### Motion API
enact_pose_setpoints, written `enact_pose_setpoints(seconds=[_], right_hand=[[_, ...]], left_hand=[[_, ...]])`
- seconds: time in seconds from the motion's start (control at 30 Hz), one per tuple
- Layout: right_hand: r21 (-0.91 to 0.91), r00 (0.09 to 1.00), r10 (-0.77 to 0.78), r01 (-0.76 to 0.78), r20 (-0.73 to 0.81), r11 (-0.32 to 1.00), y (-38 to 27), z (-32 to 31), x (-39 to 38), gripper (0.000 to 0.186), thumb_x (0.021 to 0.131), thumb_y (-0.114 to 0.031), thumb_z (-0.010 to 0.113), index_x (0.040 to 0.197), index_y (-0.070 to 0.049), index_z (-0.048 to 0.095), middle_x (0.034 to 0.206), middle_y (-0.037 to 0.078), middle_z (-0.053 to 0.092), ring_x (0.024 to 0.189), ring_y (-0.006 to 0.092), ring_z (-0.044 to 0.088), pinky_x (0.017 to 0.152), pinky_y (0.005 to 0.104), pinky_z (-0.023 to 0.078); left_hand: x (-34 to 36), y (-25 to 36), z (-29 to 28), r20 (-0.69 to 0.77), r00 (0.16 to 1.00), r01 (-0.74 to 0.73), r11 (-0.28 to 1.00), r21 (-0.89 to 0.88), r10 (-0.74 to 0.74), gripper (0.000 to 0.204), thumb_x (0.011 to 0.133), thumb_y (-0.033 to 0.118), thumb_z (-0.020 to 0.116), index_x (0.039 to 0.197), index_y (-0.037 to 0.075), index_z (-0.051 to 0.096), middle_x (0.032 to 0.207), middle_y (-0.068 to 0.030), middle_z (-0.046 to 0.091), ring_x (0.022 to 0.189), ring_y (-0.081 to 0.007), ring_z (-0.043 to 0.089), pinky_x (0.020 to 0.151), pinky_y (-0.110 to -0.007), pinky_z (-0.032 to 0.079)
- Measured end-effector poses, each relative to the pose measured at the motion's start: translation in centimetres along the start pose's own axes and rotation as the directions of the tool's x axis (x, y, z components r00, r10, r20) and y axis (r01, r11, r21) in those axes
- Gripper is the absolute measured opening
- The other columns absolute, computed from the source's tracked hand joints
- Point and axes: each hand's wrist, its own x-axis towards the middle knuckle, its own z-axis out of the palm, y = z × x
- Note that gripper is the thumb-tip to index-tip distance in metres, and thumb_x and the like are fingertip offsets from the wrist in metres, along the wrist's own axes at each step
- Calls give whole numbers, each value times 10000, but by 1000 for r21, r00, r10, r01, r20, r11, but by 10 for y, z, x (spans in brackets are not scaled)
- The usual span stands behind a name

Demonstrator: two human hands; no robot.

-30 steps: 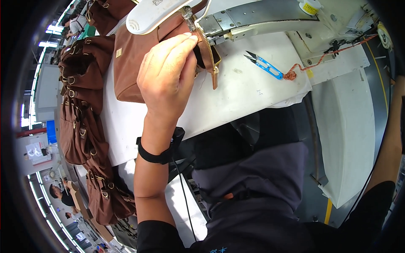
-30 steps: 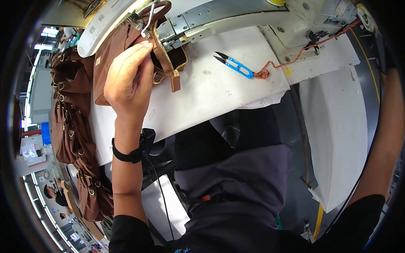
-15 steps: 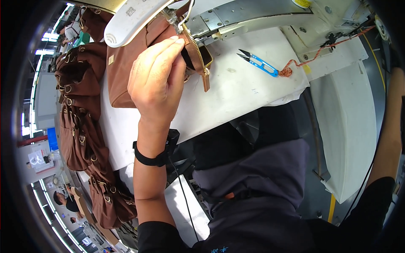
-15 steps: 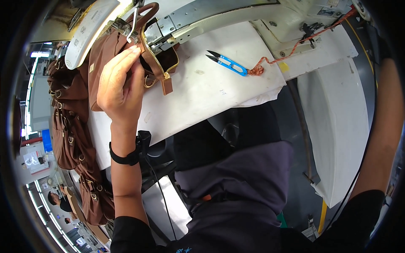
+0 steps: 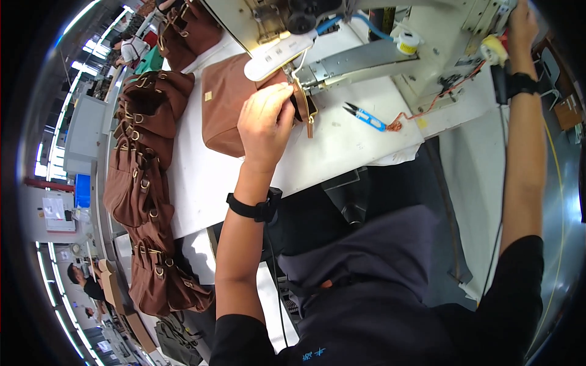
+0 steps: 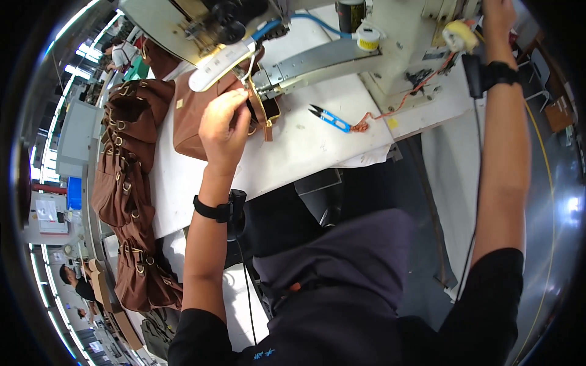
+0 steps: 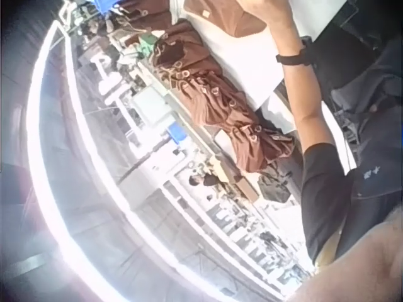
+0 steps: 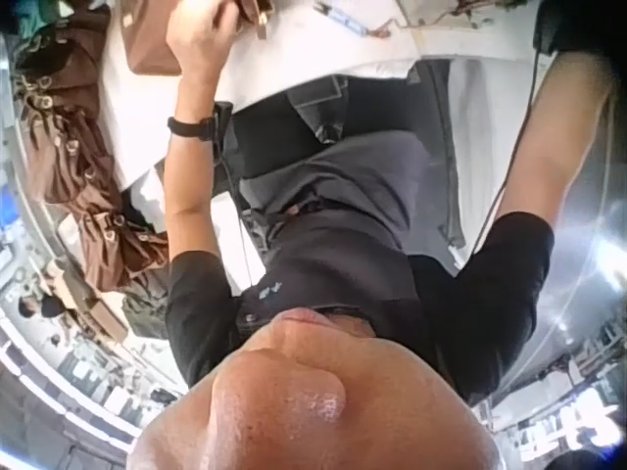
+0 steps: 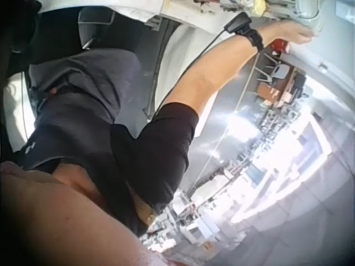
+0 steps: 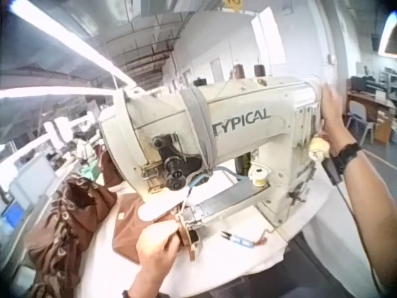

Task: The recorder is using a sewing machine to stitch a leather bag and trimming threads with snips.

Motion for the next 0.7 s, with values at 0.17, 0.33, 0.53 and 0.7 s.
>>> enact_pose_setpoints(seconds=[0.17, 0.33, 0.53, 0.7], right_hand=[[225, 994, 109, -108, 7, 968, 27, 12, -4, 582, 989, -512, 596, 1038, 47, 749, 977, 97, 729, 891, 160, 625, 845, 326, 499], [136, 987, 122, -136, 103, 981, -7, -23, -15, 475, 995, -435, 661, 1102, 19, 750, 989, 57, 720, 897, 127, 635, 833, 275, 505], [440, 874, -293, 103, 388, 892, -173, -94, -209, 154, 1021, -94, 601, 1039, -8, 727, 964, 71, 719, 889, 126, 648, 813, 266, 520], [317, 504, -79, -408, 860, 856, -228, -15, -301, 198, 968, -176, 711, 1034, 10, 725, 848, 10, 705, 729, 32, 546, 637, 213, 427]], left_hand=[[1, 5, 1, -35, 999, 12, 1000, 17, -11, 253, 801, -25, 743, 1036, 68, 735, 1039, -83, 751, 957, -259, 709, 845, -365, 542], [-4, 2, 10, -76, 996, 36, 999, 9, -35, 247, 788, -42, 728, 1010, 65, 711, 1016, -76, 741, 924, -259, 699, 810, -361, 534], [-8, -2, 11, -94, 992, 78, 996, -47, -82, 245, 782, -44, 728, 1000, 67, 714, 1010, -69, 744, 920, -244, 703, 802, -349, 532], [-4, -2, 12, -82, 996, 27, 1000, 4, -26, 241, 781, -29, 736, 995, 81, 726, 1014, -54, 754, 921, -231, 706, 810, -351, 530]])
